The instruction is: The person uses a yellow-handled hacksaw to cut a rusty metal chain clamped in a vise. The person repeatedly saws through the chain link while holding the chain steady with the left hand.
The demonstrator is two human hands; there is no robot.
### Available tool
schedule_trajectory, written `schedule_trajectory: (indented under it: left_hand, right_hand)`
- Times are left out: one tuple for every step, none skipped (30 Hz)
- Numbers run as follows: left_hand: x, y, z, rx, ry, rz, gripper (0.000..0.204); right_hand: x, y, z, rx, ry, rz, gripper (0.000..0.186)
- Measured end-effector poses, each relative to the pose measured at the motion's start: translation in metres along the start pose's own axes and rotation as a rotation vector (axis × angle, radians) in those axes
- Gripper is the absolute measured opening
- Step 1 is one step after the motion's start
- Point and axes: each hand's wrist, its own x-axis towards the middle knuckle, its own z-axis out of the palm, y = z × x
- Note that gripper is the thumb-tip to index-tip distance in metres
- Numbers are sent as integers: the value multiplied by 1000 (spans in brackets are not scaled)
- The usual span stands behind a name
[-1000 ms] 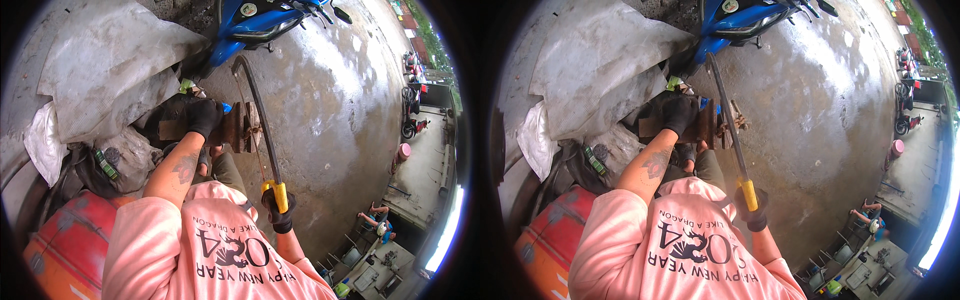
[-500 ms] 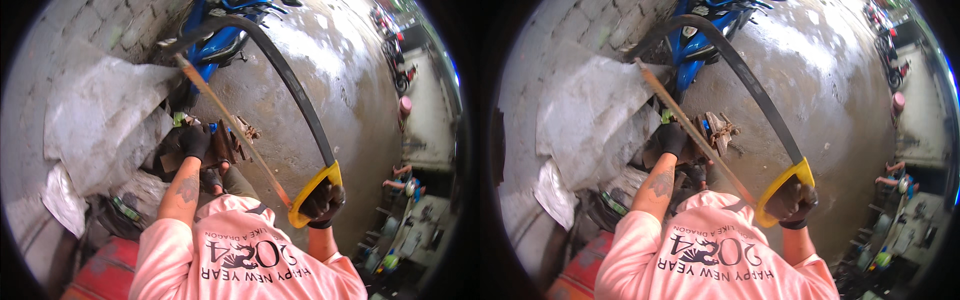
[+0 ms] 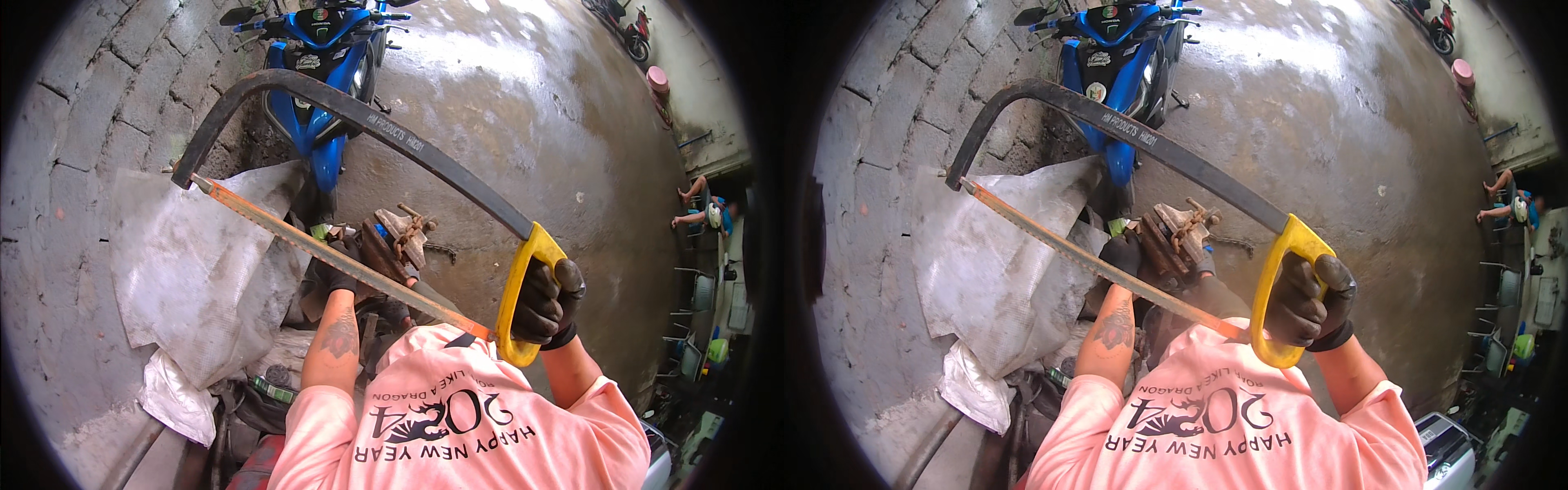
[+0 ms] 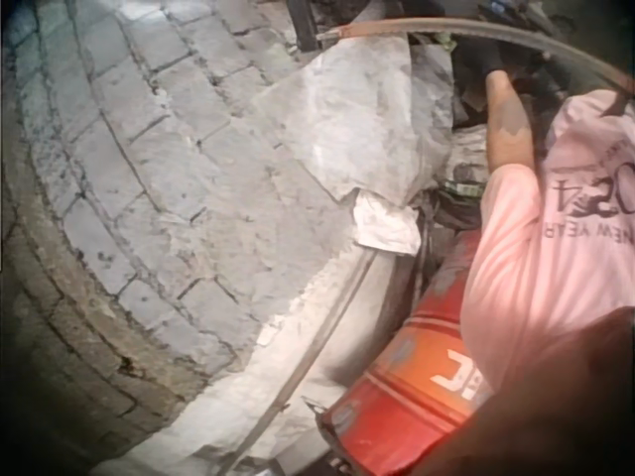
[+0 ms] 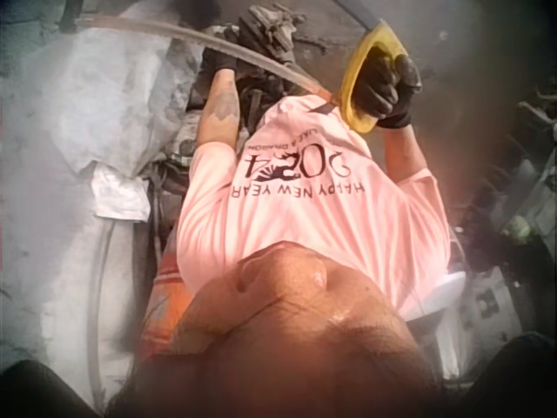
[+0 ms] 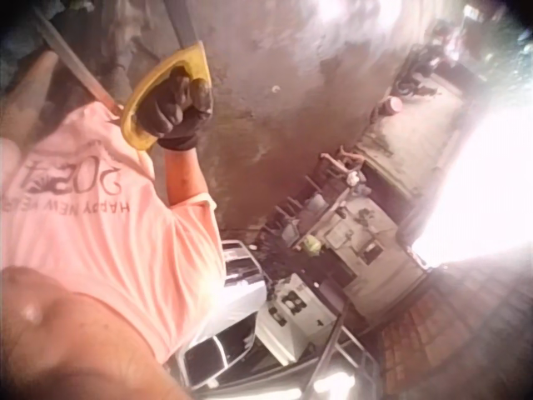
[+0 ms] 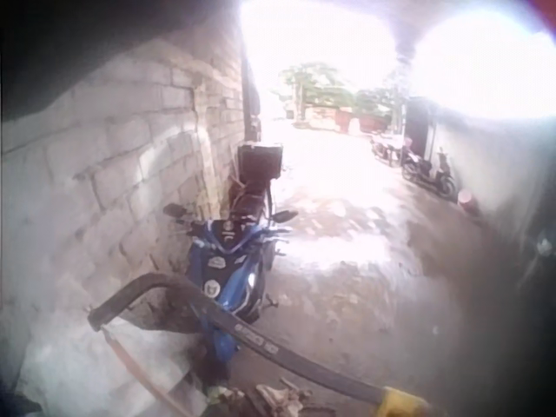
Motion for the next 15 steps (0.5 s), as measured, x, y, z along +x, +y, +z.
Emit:
schedule_trajectory:
  left_hand:
    - [0,0,-1,-6,3,7,58]
    - [0,0,-3,-12,7,11,58]
    - [0,1,-5,-1,-1,-5,58]
    - [1,2,-6,8,-3,-17,58]
    - [1,1,-5,16,-4,-30,58]
    - [1,0,-3,22,1,-39,58]
    - [2,-1,-2,28,7,-46,58]
    - [1,5,-5,34,-27,-56,58]
    - [0,10,-8,40,-60,-63,58]
    - [0,16,-11,47,-93,-69,58]
    - [1,-6,1,72,-83,-45,59]
    - [7,-46,23,80,-49,-23,59]
    - [15,-63,40,69,-15,17,60]
    - [14,-41,41,15,-79,-49,62]
    - [5,-15,26,-36,-152,-104,66]
  right_hand:
    - [0,0,0,-7,3,1,31]
    - [1,0,1,-11,5,4,31]
    - [2,0,1,-16,8,6,31]
    - [3,1,2,-25,8,0,31]
    - [5,2,4,-34,9,-3,31]
    - [5,3,4,-44,10,-8,30]
    - [5,4,3,-50,15,-12,30]
    - [2,2,2,-58,26,-21,30]
    - [-2,2,1,-66,37,-33,30]
    - [-6,4,0,-38,59,-41,31]
    - [-6,7,1,-14,69,-33,32]
    - [0,6,2,-11,61,-15,32]
    - [2,3,0,-46,64,10,29]
    - [-9,1,-9,-162,118,-12,26]
    - [-25,-3,-17,-343,199,-36,26]
